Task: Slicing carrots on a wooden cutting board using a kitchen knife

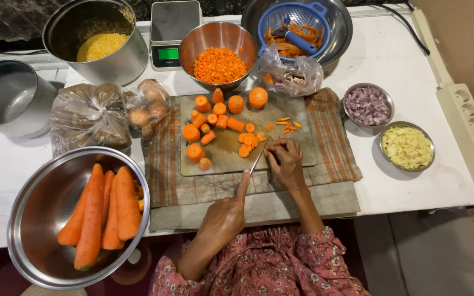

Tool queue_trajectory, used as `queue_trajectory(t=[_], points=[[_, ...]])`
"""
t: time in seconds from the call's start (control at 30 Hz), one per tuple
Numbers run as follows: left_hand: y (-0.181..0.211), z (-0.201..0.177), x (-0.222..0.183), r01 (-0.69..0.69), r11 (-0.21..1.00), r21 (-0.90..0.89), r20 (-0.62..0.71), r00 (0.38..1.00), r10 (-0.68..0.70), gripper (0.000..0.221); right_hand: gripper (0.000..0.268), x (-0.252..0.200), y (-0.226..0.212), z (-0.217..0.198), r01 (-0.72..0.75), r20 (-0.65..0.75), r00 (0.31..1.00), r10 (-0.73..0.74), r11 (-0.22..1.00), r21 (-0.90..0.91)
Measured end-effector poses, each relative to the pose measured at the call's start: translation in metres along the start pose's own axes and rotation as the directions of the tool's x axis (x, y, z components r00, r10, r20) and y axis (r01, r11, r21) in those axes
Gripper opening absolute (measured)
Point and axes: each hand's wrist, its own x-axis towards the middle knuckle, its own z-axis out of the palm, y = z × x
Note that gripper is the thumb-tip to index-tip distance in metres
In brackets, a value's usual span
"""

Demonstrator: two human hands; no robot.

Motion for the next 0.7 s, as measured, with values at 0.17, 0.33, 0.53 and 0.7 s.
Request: queue_trajectory(t=[0.17,0.33,0.53,0.7], points=[[-0.002,0.01,0.008,-0.039,0.994,0.099,-0.054,0.998,0.044,0.107,0.011,0.001,-0.003,-0.002,-0.005,-0.003,1.0,0.005,1.0,0.009],[0.004,0.007,0.009,-0.004,0.993,0.12,-0.029,1.0,0.008,0.106,0.012,-0.001,0.004,0.002,-0.002,-0.01,1.0,0.002,1.0,0.002],[0.018,-0.008,0.006,0.038,0.997,0.067,0.066,0.997,-0.042,0.106,0.01,-0.001,0.004,0.004,-0.008,-0.01,1.0,0.008,1.0,0.008],[0.014,-0.005,0.007,-0.035,0.999,-0.037,-0.025,0.999,0.034,0.095,0.008,-0.003,0.007,0.007,-0.062,0.015,0.998,0.062,0.998,-0.006]])
